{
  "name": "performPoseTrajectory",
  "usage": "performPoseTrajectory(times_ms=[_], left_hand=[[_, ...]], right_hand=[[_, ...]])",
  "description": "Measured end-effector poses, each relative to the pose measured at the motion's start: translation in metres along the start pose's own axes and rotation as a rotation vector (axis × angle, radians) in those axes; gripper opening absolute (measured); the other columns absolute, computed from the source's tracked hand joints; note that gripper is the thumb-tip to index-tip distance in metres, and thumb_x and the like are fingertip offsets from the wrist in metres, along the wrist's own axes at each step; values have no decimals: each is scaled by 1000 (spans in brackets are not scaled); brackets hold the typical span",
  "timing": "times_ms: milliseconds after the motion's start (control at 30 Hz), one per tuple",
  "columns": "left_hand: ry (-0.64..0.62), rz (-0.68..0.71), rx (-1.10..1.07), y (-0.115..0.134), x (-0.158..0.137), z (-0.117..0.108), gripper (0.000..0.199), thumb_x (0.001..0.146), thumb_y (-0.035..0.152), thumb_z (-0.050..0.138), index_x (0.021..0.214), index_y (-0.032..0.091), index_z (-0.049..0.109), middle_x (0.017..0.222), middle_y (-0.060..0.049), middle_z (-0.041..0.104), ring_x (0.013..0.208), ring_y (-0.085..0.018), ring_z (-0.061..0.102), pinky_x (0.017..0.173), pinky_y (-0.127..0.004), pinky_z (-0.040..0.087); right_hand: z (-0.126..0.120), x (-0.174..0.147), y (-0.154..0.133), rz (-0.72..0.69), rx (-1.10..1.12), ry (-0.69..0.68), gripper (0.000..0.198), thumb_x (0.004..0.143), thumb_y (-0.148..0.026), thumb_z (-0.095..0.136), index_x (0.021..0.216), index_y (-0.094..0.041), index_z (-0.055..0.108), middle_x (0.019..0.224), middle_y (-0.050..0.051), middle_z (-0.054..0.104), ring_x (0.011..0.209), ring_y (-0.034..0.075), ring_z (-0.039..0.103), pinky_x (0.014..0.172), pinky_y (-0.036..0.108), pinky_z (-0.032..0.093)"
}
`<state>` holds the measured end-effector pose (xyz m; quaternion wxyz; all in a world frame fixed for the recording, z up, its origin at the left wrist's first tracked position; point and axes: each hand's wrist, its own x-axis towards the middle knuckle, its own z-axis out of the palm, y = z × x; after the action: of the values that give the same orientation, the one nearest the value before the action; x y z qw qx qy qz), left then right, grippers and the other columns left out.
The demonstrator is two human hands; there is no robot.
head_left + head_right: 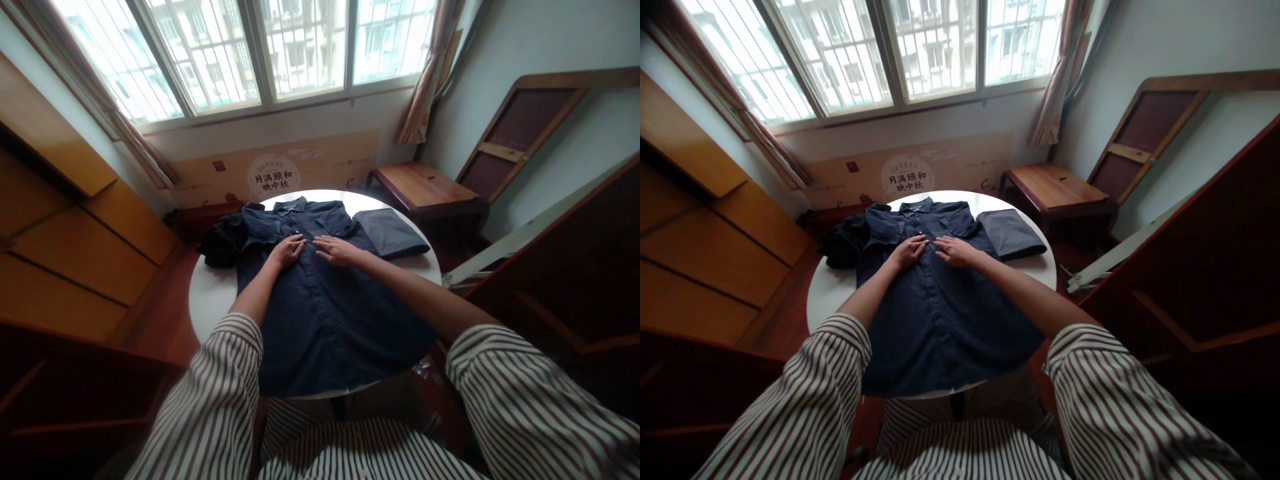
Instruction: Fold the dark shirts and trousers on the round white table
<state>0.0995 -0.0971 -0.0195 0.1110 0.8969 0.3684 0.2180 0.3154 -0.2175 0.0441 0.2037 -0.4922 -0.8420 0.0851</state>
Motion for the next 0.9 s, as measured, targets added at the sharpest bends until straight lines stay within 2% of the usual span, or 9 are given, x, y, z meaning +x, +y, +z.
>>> performPoseTrajectory(times_ms=[100,200,267,333,467,633,733,833,900], left_hand=[[-5,1,17,0,0,0,40,96,31,45,124,16,68,139,-11,58,133,-24,51,117,-41,37],[11,10,20,0,-1,1,40,97,32,44,125,15,68,139,-12,58,132,-24,52,117,-40,37],[20,12,22,-1,-2,2,40,97,31,45,125,15,68,139,-11,58,132,-24,52,116,-40,37],[21,17,22,0,-2,1,39,97,31,45,125,15,68,139,-11,59,132,-24,52,116,-40,38],[34,37,39,3,-1,0,36,96,28,47,122,14,69,135,-14,60,129,-25,54,114,-41,40],[116,24,155,17,-14,-8,28,92,19,54,113,15,71,126,-14,62,121,-25,57,107,-41,47],[118,63,140,37,-58,-19,28,91,20,58,117,17,68,125,-12,61,118,-24,59,105,-43,50],[54,141,80,67,-136,-38,30,95,25,55,123,20,63,131,-11,58,122,-23,56,107,-44,48],[-45,187,53,88,-195,-53,32,96,30,55,127,22,61,138,-10,55,129,-23,51,110,-43,46]], right_hand=[[13,7,2,-10,-35,-17,37,95,-36,61,126,-16,57,125,10,59,105,23,62,88,44,55],[22,-4,8,-19,-62,-43,38,95,-37,60,128,-17,57,129,10,58,110,24,61,92,47,53],[25,-20,12,-30,-75,-69,39,95,-39,59,130,-22,58,139,10,55,121,28,55,101,51,47],[27,-39,14,-58,-95,-113,42,97,-43,53,136,-28,57,150,8,47,136,31,44,111,54,35],[26,-79,11,-124,-114,-203,51,101,-49,39,149,-34,42,160,2,31,149,30,20,119,58,15],[15,-123,-2,-138,-67,-249,51,101,-49,39,151,-35,38,161,1,28,150,29,18,119,58,14],[5,-154,-8,-146,-44,-253,55,100,-49,42,153,-35,33,161,1,26,150,28,18,119,57,15],[-3,-190,-13,-174,-39,-271,73,93,-56,52,156,-32,24,163,4,22,150,30,16,120,57,13],[-7,-213,-15,-208,-44,-297,90,84,-61,61,157,-29,20,163,7,19,150,33,15,119,59,12]])
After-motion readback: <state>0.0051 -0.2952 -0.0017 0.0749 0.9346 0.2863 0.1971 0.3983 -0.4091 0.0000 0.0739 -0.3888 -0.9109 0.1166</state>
